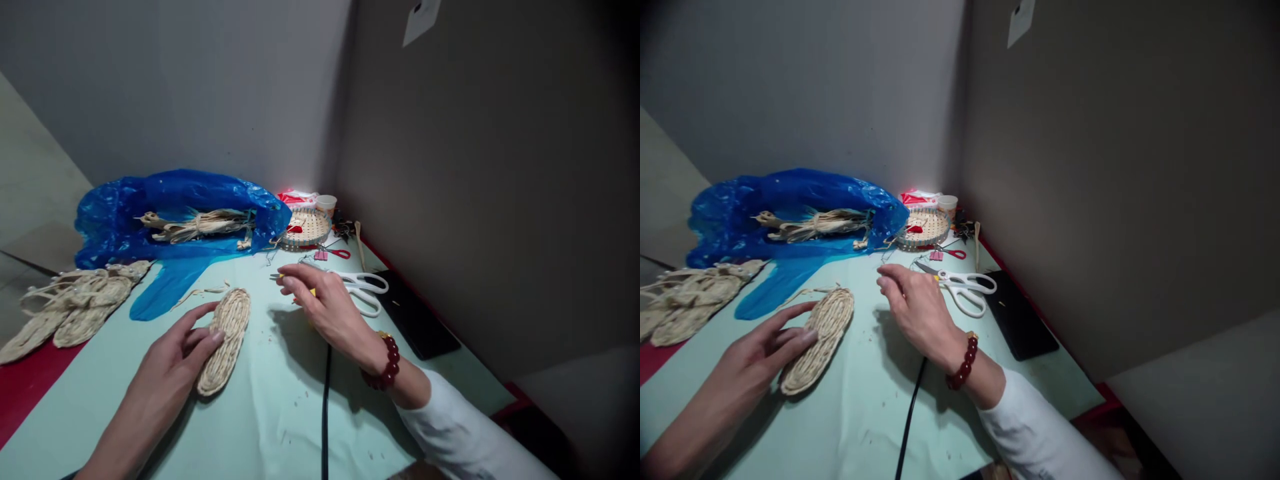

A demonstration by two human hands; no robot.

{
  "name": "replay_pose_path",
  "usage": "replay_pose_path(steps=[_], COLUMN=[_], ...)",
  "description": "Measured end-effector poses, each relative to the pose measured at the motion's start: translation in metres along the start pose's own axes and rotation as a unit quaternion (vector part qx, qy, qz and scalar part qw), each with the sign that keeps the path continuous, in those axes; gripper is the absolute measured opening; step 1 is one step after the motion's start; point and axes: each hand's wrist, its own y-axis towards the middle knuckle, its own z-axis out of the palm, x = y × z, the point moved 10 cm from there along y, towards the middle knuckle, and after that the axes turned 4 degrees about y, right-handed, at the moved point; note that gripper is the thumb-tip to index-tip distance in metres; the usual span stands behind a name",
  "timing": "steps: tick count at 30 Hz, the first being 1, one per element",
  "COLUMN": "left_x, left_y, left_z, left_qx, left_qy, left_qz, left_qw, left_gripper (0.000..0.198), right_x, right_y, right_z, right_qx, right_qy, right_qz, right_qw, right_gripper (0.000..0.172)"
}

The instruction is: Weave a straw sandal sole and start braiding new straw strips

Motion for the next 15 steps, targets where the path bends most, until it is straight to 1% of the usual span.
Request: replay_pose_path(steps=[2,4,5,6,7,9,11,12,15], left_x=[0.003,0.002,0.000,-0.003,-0.005,-0.002,0.009,0.013,0.018], left_y=[-0.001,-0.006,-0.010,-0.015,-0.021,-0.034,-0.047,-0.054,-0.085], left_z=[-0.008,-0.016,-0.019,-0.021,-0.023,-0.027,-0.029,-0.028,-0.022], left_qx=[-0.017,-0.043,-0.056,-0.070,-0.083,-0.101,-0.107,-0.109,-0.146], left_qy=[0.098,0.210,0.259,0.301,0.338,0.400,0.445,0.457,0.456], left_qz=[0.015,0.045,0.069,0.098,0.125,0.159,0.178,0.197,0.297], left_qw=[0.995,0.976,0.962,0.946,0.929,0.897,0.871,0.861,0.826], left_gripper=[0.064,0.060,0.060,0.060,0.059,0.056,0.050,0.047,0.046], right_x=[0.008,0.014,0.015,0.014,0.012,0.015,0.021,0.025,0.039], right_y=[-0.011,-0.029,-0.041,-0.052,-0.063,-0.081,-0.098,-0.105,-0.127], right_z=[0.011,0.030,0.042,0.051,0.057,0.060,0.060,0.060,0.065], right_qx=[0.049,0.115,0.151,0.171,0.173,0.148,0.123,0.116,0.126], right_qy=[-0.050,-0.121,-0.196,-0.261,-0.311,-0.357,-0.374,-0.381,-0.395], right_qz=[-0.032,-0.070,-0.097,-0.116,-0.129,-0.156,-0.188,-0.204,-0.269], right_qw=[0.997,0.983,0.964,0.943,0.925,0.909,0.900,0.894,0.869], right_gripper=[0.020,0.014,0.015,0.018,0.027,0.047,0.055,0.057,0.065])
